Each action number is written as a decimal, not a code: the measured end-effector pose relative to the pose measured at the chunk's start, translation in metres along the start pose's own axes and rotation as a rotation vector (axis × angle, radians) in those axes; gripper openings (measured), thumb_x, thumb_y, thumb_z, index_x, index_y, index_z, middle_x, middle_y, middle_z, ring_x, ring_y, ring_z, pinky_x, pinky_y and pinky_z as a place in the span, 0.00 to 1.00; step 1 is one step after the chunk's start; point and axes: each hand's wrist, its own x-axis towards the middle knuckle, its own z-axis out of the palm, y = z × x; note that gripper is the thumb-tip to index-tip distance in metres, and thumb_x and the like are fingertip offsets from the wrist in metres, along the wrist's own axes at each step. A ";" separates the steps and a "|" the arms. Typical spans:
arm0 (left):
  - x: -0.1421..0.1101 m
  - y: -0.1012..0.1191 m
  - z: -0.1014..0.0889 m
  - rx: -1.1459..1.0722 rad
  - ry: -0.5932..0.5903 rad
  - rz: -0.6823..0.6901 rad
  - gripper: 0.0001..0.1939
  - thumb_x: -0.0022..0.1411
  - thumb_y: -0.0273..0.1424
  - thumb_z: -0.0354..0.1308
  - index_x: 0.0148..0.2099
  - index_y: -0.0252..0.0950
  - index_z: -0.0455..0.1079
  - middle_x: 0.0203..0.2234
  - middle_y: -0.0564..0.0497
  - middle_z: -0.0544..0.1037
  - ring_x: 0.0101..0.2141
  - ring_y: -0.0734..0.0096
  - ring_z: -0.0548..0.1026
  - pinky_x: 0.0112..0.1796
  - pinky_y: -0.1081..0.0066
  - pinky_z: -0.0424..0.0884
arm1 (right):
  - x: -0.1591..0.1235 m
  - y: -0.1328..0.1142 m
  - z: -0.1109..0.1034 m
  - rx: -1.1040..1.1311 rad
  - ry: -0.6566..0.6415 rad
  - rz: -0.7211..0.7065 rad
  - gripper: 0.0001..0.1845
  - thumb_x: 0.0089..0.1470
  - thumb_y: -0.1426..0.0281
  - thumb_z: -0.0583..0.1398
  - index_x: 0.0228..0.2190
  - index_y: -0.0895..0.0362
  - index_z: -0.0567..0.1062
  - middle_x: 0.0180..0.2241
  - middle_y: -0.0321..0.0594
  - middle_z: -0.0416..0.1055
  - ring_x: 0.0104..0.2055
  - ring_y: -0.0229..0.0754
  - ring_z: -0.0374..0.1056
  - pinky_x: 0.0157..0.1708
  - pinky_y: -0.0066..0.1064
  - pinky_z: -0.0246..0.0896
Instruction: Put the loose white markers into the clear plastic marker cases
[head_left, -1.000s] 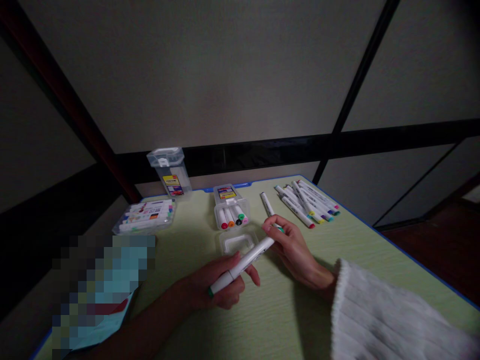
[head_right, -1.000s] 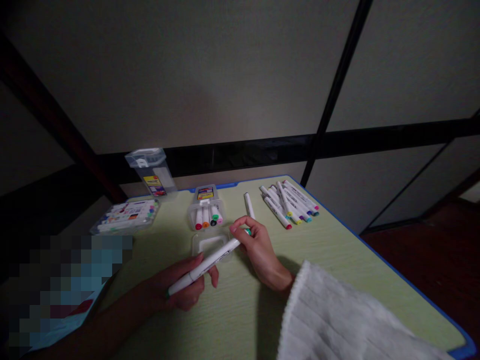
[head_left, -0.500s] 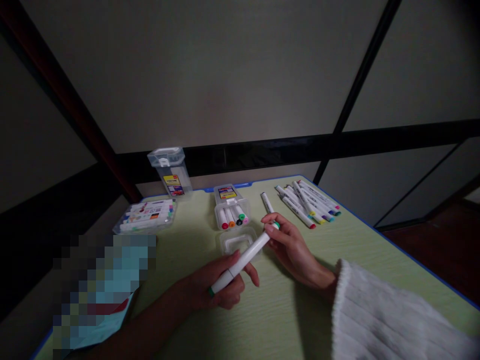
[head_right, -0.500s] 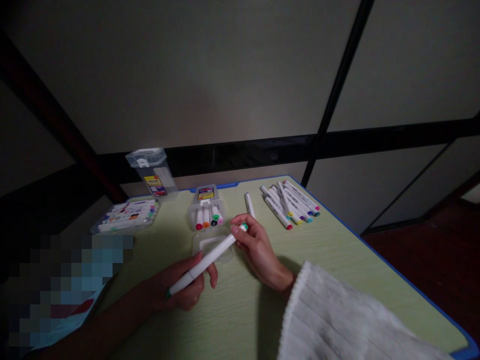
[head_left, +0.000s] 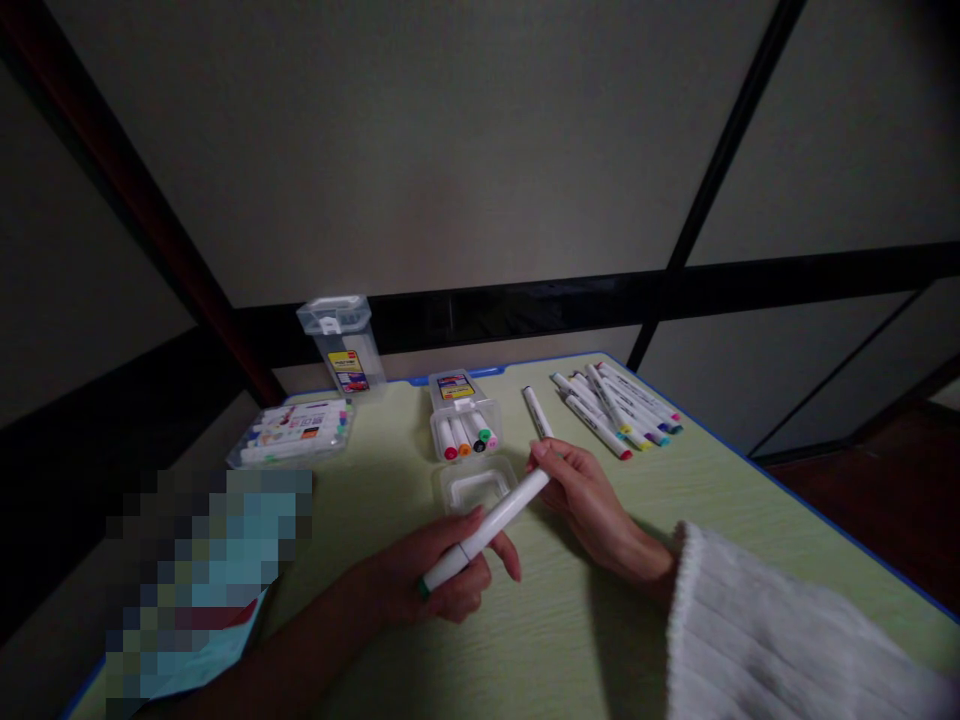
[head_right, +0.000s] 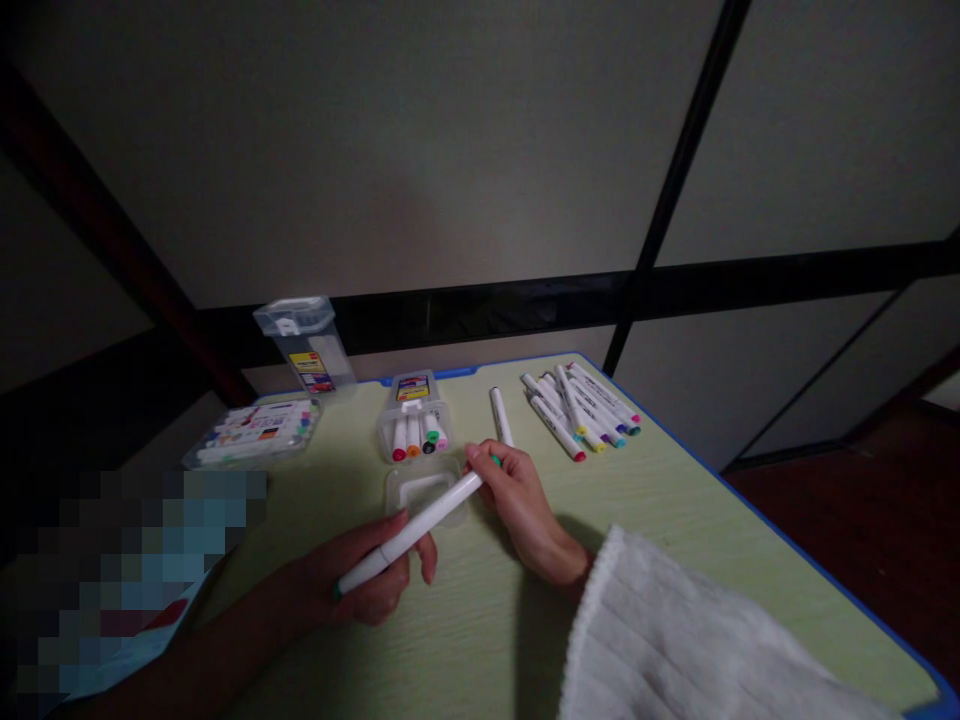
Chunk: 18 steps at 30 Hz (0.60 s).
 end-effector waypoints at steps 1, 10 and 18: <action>0.000 0.000 0.000 -0.003 0.001 -0.003 0.24 0.63 0.45 0.43 0.36 0.29 0.68 0.05 0.60 0.59 0.07 0.81 0.47 0.13 0.75 0.41 | 0.000 0.000 0.001 0.002 -0.001 0.004 0.20 0.41 0.55 0.63 0.18 0.57 0.65 0.12 0.26 0.51 0.16 0.29 0.42 0.16 0.26 0.32; -0.001 0.000 0.000 -0.011 0.005 0.024 0.22 0.61 0.45 0.47 0.36 0.29 0.67 0.05 0.61 0.59 0.07 0.81 0.47 0.12 0.75 0.42 | -0.003 -0.004 0.003 0.036 -0.010 -0.043 0.17 0.40 0.60 0.65 0.21 0.57 0.64 0.11 0.23 0.49 0.14 0.27 0.40 0.15 0.26 0.28; 0.000 0.000 -0.003 -0.015 -0.021 0.023 0.22 0.61 0.45 0.46 0.37 0.30 0.67 0.06 0.61 0.59 0.08 0.80 0.48 0.12 0.76 0.43 | -0.003 -0.003 0.003 0.056 -0.036 -0.086 0.16 0.41 0.61 0.65 0.22 0.57 0.65 0.11 0.24 0.50 0.14 0.28 0.41 0.15 0.26 0.30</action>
